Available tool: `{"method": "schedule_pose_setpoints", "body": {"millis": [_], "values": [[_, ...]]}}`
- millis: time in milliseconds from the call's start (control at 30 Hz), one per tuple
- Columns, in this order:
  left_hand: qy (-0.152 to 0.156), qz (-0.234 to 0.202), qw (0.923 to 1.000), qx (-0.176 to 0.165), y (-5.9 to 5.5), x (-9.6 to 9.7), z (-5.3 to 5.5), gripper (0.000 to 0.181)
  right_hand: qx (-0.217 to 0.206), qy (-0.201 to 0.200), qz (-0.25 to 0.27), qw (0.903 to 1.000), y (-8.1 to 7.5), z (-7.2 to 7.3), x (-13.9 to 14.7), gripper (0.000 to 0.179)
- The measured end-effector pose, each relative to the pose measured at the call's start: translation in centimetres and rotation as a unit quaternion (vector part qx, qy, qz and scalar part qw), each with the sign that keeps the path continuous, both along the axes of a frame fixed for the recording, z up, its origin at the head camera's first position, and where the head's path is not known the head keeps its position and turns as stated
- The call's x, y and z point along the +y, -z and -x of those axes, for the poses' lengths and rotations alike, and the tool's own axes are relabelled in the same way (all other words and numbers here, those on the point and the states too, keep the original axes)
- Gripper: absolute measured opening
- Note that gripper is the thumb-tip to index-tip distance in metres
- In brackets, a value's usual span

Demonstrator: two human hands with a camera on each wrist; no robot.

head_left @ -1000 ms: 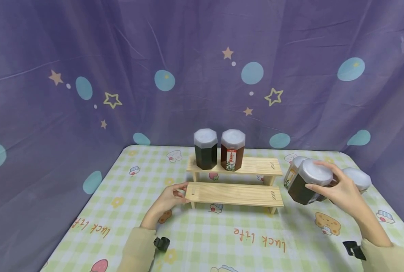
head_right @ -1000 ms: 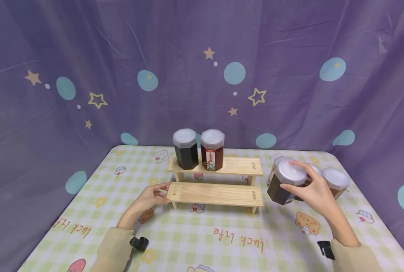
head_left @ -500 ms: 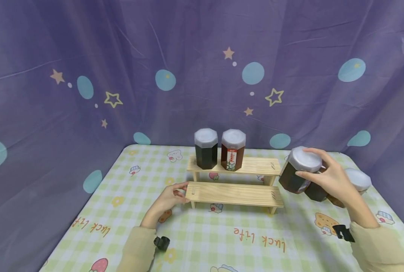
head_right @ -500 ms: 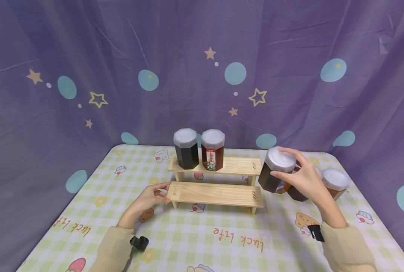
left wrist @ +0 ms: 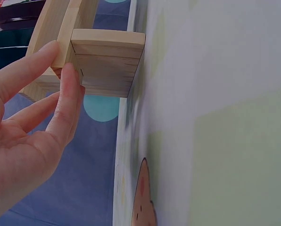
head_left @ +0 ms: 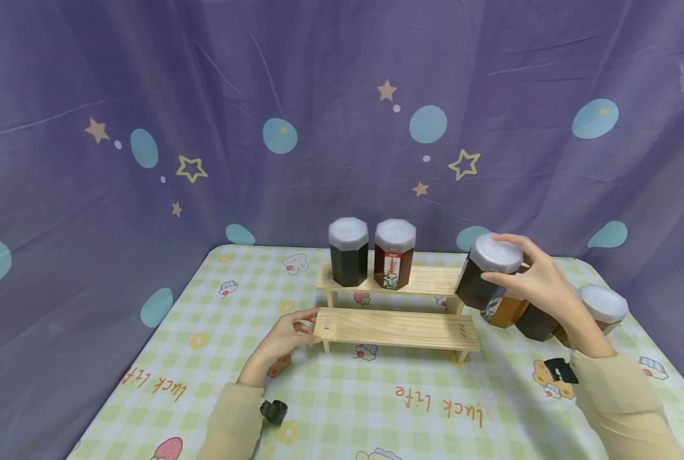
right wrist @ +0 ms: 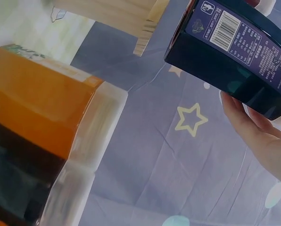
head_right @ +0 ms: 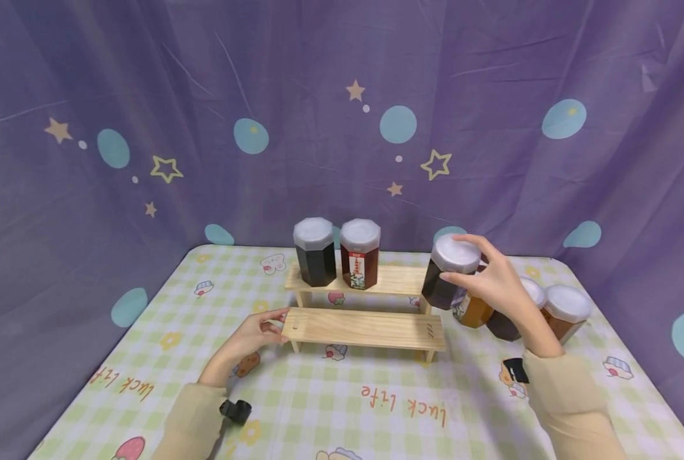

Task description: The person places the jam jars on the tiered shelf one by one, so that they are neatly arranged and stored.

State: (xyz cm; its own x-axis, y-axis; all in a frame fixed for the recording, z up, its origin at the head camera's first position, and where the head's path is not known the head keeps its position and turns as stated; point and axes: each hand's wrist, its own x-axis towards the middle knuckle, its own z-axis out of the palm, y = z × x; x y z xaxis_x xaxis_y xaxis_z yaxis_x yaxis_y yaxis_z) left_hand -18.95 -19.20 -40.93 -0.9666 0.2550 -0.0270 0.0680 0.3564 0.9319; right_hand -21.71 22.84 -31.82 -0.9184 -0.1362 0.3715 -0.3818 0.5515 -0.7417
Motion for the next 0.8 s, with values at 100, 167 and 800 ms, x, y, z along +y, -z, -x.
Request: {"method": "schedule_pose_setpoints", "body": {"millis": [100, 167, 800], "values": [[-0.003, 0.0, 1.0, -0.001, 0.0, 0.0, 0.0, 0.058, 0.008, -0.012, -0.007, 0.9999, -0.2, 0.6, -0.5, 0.063], [-0.005, 0.003, 1.0, -0.004, 0.1, -0.1, 0.0, 0.058, 0.012, -0.018, -0.005, 0.9998, -0.2, 0.9, -0.9, 0.063], [-0.005, 0.001, 1.0, -0.005, 0.1, 0.0, 0.0, 0.058, -0.041, -0.056, 0.028, 0.9972, -0.1, 3.3, -3.4, 0.064]]}}
